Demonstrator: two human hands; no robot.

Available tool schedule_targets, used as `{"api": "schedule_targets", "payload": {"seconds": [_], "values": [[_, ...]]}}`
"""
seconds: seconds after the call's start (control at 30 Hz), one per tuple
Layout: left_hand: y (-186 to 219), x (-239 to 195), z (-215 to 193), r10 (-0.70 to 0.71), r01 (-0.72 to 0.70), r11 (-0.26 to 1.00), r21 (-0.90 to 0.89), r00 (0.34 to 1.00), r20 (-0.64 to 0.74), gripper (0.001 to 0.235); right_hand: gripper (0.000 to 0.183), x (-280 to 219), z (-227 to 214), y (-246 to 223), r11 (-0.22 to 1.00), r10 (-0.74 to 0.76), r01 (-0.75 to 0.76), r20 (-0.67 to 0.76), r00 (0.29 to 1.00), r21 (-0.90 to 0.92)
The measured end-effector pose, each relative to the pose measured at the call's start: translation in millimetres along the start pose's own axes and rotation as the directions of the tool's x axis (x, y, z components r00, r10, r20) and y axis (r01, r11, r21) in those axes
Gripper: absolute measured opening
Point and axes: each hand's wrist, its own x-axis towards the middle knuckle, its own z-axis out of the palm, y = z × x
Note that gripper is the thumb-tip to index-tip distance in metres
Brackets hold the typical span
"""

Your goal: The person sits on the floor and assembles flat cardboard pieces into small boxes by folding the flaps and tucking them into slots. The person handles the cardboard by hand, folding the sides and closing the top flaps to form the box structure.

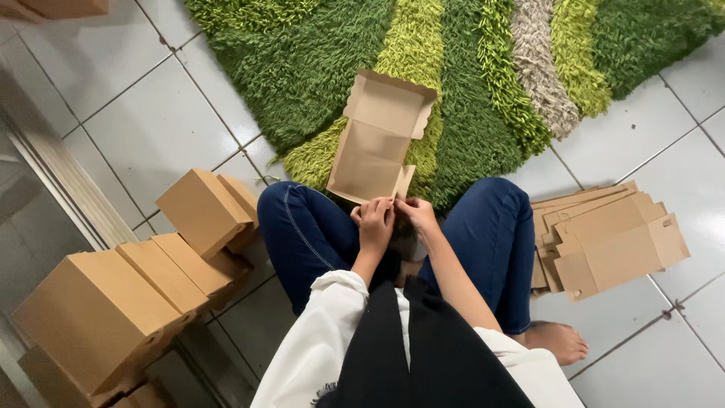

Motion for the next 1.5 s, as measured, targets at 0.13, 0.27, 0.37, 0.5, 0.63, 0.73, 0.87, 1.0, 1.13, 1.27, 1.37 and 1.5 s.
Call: {"api": "schedule_targets", "payload": {"seconds": [0.13, 0.27, 0.37, 0.5, 0.63, 0.73, 0.87, 1.0, 1.13, 1.27, 1.37, 1.5], "values": [[1, 1, -2, -0.017, 0.017, 1.000, 0.008, 1.000, -0.007, 0.008, 0.043, -13, 4, -13, 0.996, 0.062, -0.064, 0.030, 0.998, 0.059], [-1, -3, 0, -0.050, 0.050, 0.999, -0.020, 0.999, -0.010, 0.010, 0.049, 7, 1, 8, 0.983, 0.120, -0.132, 0.092, 0.988, 0.126], [2, 2, -5, -0.042, 0.042, 0.999, -0.025, 0.999, -0.029, 0.009, 0.051, 10, 4, 5, 0.978, 0.138, -0.154, 0.116, 0.984, 0.138], [2, -1, -3, -0.002, 0.000, 0.999, -0.044, 0.999, -0.040, 0.009, 0.050, -14, 8, -18, 0.978, 0.129, -0.146, 0.115, 0.985, 0.151], [2, 1, -6, -0.003, 0.001, 0.999, -0.049, 0.999, -0.036, 0.011, 0.049, -13, 7, -17, 0.981, 0.108, -0.124, 0.108, 0.988, 0.147], [2, 1, -6, -0.007, 0.006, 0.999, -0.037, 1.000, -0.027, 0.011, 0.046, -9, 7, -12, 0.984, 0.081, -0.095, 0.100, 0.992, 0.150], [6, 4, -11, -0.039, 0.039, 0.999, -0.001, 0.999, 0.006, 0.012, 0.052, -7, -2, -3, 1.000, 0.004, -0.004, -0.001, 1.000, 0.000], [3, 2, -6, -0.073, 0.074, 0.997, -0.025, 0.997, 0.033, 0.014, 0.036, -17, -6, -2, 0.999, -0.042, 0.041, -0.035, 0.999, -0.004], [4, 3, -7, -0.091, 0.094, 0.995, -0.036, 0.992, 0.085, 0.013, 0.029, -20, -2, -7, 0.996, -0.074, 0.073, -0.038, 0.997, -0.044], [5, 4, -7, -0.079, 0.084, 0.994, -0.074, 0.995, 0.069, 0.015, 0.023, -20, 4, -10, 0.993, -0.111, 0.111, 0.002, 0.994, -0.032], [7, 5, -8, -0.073, 0.077, 0.994, -0.074, 0.996, 0.057, 0.013, 0.022, -23, 8, -15, 0.993, -0.120, 0.120, 0.015, 0.993, -0.016], [8, 5, -11, -0.055, 0.059, 0.995, -0.077, 0.997, 0.057, 0.014, 0.020, -35, 15, -29, 0.987, -0.158, 0.158, 0.006, 0.987, -0.002]]}}
